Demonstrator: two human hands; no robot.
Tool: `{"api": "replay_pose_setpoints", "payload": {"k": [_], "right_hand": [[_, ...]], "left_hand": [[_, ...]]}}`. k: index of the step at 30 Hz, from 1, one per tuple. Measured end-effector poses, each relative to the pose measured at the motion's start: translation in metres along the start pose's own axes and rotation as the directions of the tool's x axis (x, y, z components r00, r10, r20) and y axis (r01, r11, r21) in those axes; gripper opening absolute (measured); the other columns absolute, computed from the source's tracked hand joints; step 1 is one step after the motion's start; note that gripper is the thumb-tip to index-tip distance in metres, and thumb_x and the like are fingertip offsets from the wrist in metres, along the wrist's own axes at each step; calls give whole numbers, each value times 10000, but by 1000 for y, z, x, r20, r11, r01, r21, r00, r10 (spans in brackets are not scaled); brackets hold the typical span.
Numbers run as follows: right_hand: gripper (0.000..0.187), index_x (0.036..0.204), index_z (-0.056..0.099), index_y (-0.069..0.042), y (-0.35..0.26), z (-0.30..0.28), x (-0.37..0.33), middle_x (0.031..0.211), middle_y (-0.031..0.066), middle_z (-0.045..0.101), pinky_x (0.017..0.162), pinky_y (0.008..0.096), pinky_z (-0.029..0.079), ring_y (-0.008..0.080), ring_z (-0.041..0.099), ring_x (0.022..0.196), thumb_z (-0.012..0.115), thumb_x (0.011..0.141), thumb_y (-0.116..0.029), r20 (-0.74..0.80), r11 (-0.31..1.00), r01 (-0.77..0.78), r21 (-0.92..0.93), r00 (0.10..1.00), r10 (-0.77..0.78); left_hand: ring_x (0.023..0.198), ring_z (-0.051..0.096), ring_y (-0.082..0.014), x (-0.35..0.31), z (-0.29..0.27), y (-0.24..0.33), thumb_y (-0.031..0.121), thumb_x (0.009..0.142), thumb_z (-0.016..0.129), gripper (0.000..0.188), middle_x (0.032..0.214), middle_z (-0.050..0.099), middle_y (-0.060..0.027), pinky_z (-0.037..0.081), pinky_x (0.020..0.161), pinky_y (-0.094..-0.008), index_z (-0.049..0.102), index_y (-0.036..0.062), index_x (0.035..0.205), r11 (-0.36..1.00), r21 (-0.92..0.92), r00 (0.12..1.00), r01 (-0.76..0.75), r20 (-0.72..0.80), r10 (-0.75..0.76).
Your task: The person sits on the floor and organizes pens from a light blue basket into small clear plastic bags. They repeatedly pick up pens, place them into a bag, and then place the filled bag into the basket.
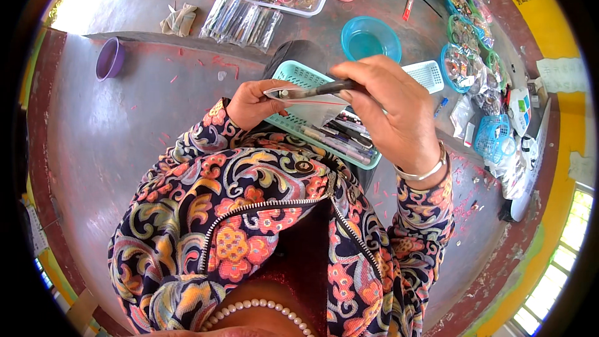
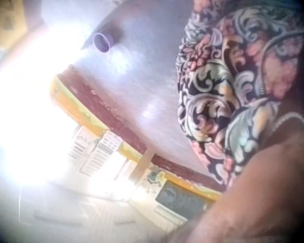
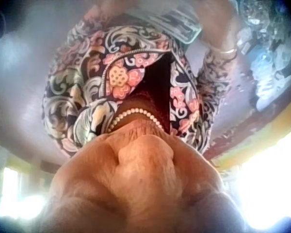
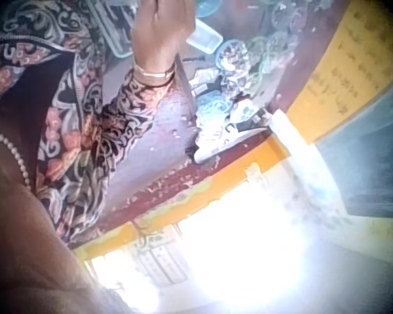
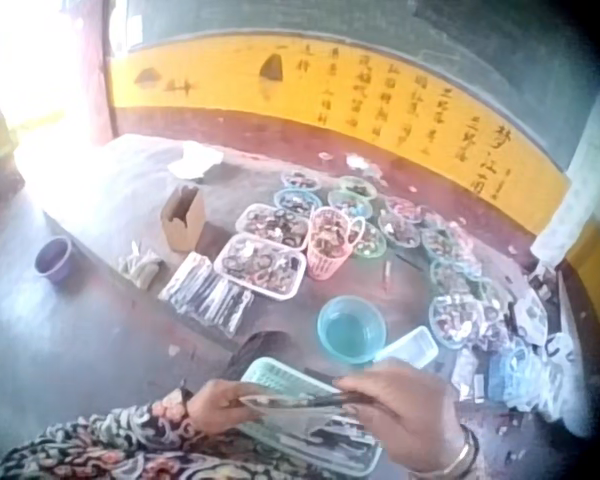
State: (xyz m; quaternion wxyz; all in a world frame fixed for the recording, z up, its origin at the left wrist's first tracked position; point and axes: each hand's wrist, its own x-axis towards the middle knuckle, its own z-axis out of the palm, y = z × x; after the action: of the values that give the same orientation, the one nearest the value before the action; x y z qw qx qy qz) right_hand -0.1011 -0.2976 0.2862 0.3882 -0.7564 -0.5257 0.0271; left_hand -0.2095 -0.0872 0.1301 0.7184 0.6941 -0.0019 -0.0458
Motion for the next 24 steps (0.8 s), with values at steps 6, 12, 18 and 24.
{"api": "replay_pose_setpoints", "payload": {"k": [6, 12, 18, 24], "right_hand": [[179, 965, 589, -64, 6, 38, 8, 802, 101, 634, 601, 313, 483, 249, 639, 700, 652, 799, -49, 56, 986, -162, 29, 986, 160], [174, 926, 540, -101, 19, 69, 13, 721, 118, 637, 520, 414, 450, 333, 619, 633, 649, 791, -99, 83, 991, -25, -134, 996, 37], [160, 940, 559, -97, 23, 82, 8, 720, 130, 642, 536, 409, 475, 335, 631, 647, 639, 801, -106, 74, 994, -60, -96, 995, 67], [127, 927, 576, -82, 22, 90, 3, 726, 129, 648, 549, 408, 491, 333, 641, 660, 624, 813, -107, 83, 995, -47, -87, 995, 54]], "left_hand": [[872, 625, -118, 0, -1, -9, 26, 905, 595, 313, 1034, 657, -78, 553, 744, -271, 567, -6, 1215, 995, -93, 999, -29, -34, 26], [758, 607, -65, 1, 3, -11, 92, 881, 653, 277, 889, 665, -20, 510, 660, -231, 620, 12, 1144, 971, -212, 990, -108, -109, 86], [843, 602, -114, 4, -5, -13, 90, 799, 721, 296, 912, 655, -49, 499, 759, -286, 646, 16, 1076, 951, 178, 947, -254, -153, 282], [946, 579, -103, 3, -4, 4, -15, 800, 684, 370, 1027, 645, -59, 468, 848, -264, 603, 6, 1161, 988, 21, 985, -152, -74, 153]]}}
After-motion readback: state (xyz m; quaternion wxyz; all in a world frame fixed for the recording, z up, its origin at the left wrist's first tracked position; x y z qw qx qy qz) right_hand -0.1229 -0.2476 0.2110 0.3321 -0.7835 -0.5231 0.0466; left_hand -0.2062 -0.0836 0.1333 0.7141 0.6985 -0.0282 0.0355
